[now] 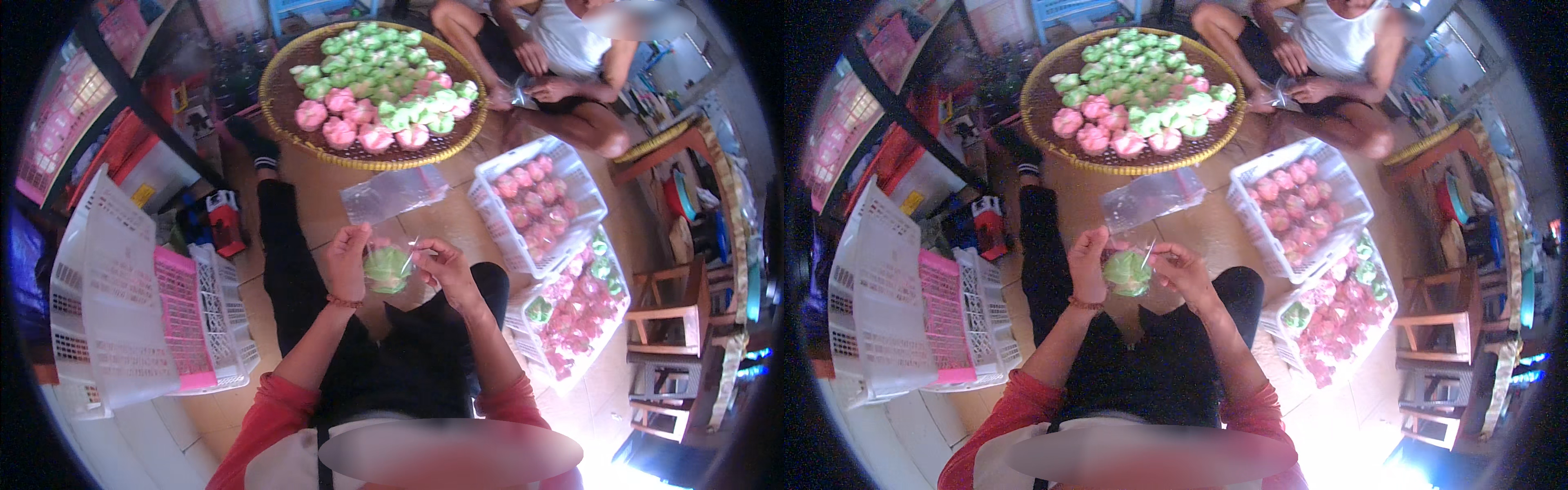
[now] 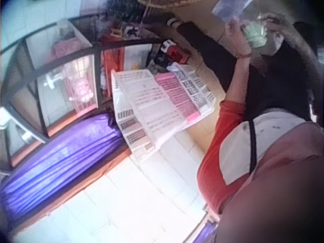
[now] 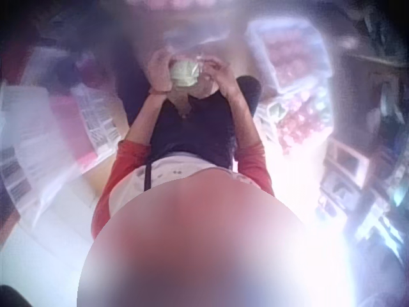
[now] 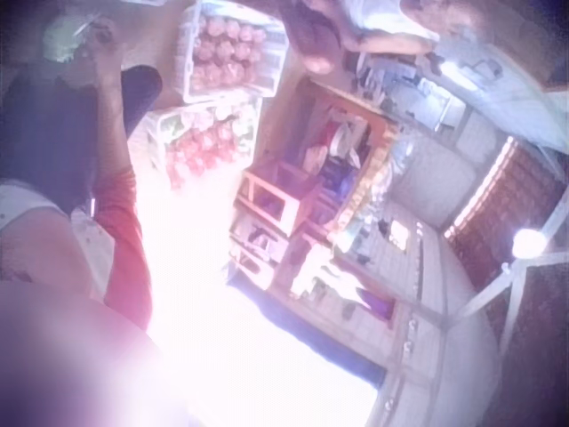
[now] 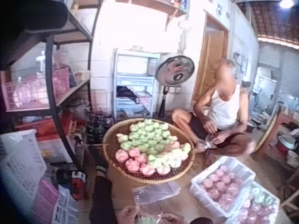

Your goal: The person sits on the floor and repeatedly picks pink and green decorative items from a woven basket, places them into clear plastic bags, and arranges the sealed bags into white plastic crates. Another person nearby performs similar packaging actions.

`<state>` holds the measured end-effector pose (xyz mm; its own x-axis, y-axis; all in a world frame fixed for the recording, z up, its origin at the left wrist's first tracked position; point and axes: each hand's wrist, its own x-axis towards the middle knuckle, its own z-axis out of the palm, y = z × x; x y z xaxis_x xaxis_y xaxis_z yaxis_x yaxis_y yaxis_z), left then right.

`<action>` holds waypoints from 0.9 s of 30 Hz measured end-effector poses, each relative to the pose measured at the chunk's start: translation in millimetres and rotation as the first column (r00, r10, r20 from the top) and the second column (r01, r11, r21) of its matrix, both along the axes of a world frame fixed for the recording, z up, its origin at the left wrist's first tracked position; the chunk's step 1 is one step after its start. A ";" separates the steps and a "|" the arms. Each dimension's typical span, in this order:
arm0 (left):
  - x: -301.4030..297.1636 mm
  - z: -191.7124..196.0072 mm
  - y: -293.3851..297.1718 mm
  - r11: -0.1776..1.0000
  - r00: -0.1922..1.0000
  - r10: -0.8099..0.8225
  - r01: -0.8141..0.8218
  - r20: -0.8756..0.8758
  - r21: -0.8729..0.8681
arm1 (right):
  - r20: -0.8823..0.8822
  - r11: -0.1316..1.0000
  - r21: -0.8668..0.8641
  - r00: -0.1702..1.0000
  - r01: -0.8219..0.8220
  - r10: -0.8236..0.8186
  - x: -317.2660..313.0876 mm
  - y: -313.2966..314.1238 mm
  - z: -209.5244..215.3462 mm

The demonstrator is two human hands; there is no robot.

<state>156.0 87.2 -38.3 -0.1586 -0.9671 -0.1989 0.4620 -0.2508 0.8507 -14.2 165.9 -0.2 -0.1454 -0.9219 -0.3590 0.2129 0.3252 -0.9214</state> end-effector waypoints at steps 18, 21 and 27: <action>-76.9 -57.1 156.9 0.785 0.781 -0.620 0.617 0.080 0.058 | -0.021 0.733 0.005 0.733 0.680 -0.680 -36.5 237.5 -32.6; -64.8 -59.5 145.8 0.616 0.577 -0.784 0.771 0.229 0.162 | 0.052 0.785 0.160 0.789 0.598 -0.612 -37.7 244.6 -36.4; -71.4 -37.7 119.9 0.358 0.425 -0.889 0.878 -0.172 0.319 | 0.011 0.838 0.199 0.853 0.509 -0.521 -46.4 239.6 -29.7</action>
